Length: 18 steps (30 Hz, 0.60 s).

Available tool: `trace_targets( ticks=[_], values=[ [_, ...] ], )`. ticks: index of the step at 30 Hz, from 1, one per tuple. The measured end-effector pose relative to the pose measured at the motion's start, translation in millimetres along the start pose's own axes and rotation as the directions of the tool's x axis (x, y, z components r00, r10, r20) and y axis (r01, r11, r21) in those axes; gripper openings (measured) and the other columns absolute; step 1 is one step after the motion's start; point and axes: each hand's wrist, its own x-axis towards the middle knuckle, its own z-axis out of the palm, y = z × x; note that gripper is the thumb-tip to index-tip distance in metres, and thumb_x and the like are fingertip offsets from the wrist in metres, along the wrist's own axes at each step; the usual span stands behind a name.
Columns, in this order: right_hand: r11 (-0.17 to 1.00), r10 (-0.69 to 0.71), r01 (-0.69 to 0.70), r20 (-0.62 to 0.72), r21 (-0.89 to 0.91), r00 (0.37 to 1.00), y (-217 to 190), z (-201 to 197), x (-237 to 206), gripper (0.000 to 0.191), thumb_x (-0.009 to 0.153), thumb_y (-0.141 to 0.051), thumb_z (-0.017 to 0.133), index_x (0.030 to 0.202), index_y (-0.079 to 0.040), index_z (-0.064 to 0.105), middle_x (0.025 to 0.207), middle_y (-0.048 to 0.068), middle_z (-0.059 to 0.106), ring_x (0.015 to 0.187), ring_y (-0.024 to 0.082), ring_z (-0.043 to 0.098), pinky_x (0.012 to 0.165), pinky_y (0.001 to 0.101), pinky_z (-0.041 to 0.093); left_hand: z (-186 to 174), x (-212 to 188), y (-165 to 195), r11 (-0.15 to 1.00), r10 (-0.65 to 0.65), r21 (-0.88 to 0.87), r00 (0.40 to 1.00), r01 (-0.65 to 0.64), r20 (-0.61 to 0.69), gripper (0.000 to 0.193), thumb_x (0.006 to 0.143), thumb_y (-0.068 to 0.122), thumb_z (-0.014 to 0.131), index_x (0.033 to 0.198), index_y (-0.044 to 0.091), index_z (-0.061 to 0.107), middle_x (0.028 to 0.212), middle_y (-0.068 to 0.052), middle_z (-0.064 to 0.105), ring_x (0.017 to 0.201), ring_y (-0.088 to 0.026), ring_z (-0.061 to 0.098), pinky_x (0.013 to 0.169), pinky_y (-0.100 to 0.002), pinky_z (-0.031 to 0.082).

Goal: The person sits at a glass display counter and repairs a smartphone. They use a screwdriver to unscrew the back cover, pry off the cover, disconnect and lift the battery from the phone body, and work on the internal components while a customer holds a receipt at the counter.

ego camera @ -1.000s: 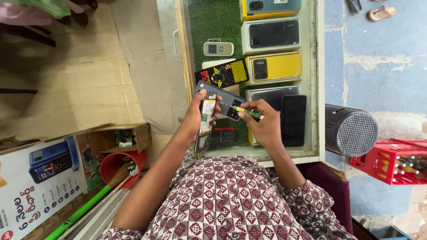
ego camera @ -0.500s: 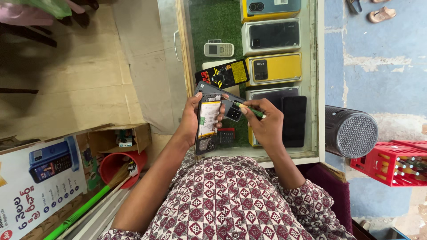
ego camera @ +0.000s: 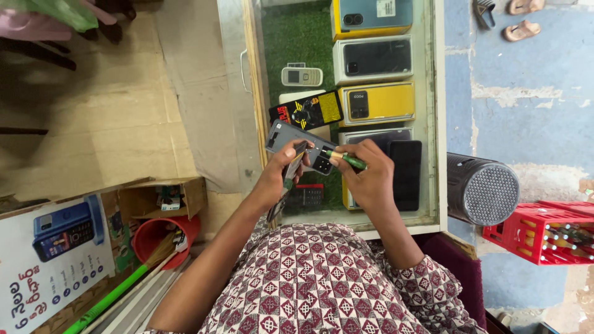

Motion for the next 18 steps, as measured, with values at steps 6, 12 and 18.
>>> trace_targets(
  ticks=[6,12,18],
  values=[
    [0.995,0.099,-0.099,-0.003,-0.011,0.995,9,13,-3,0.019,0.079,-0.006,0.083,0.092,0.001,0.069,0.083,0.008,0.065,0.066,0.012,0.062,0.058,0.0279,0.050,-3,-3,0,0.996,-0.036,0.083,0.998,0.040,-0.046,0.055,0.099,0.048,0.047,0.131,0.006,0.062,0.097,-0.002,0.061,0.082,-0.010,0.055,0.072,-0.026,0.046],
    [0.998,0.069,-0.069,0.018,0.004,0.997,15,14,-8,0.016,0.087,-0.012,0.080,0.098,-0.003,0.071,0.082,0.005,0.068,0.067,0.008,0.062,0.058,0.0250,0.051,-6,-3,-4,0.994,-0.105,-0.026,0.991,0.104,-0.081,0.055,0.099,0.049,0.046,0.130,0.007,0.063,0.094,-0.002,0.062,0.081,-0.011,0.056,0.070,-0.027,0.048],
    [0.818,0.468,-0.512,0.213,0.261,0.858,27,16,-7,0.015,0.099,-0.011,0.069,0.112,-0.005,0.075,0.075,0.005,0.065,0.056,0.006,0.056,0.051,0.0239,0.044,-10,-1,-10,0.993,-0.111,-0.040,0.989,0.107,-0.098,0.055,0.101,0.050,0.045,0.129,0.007,0.064,0.093,-0.002,0.060,0.080,-0.011,0.056,0.069,-0.028,0.048]
  ],
)
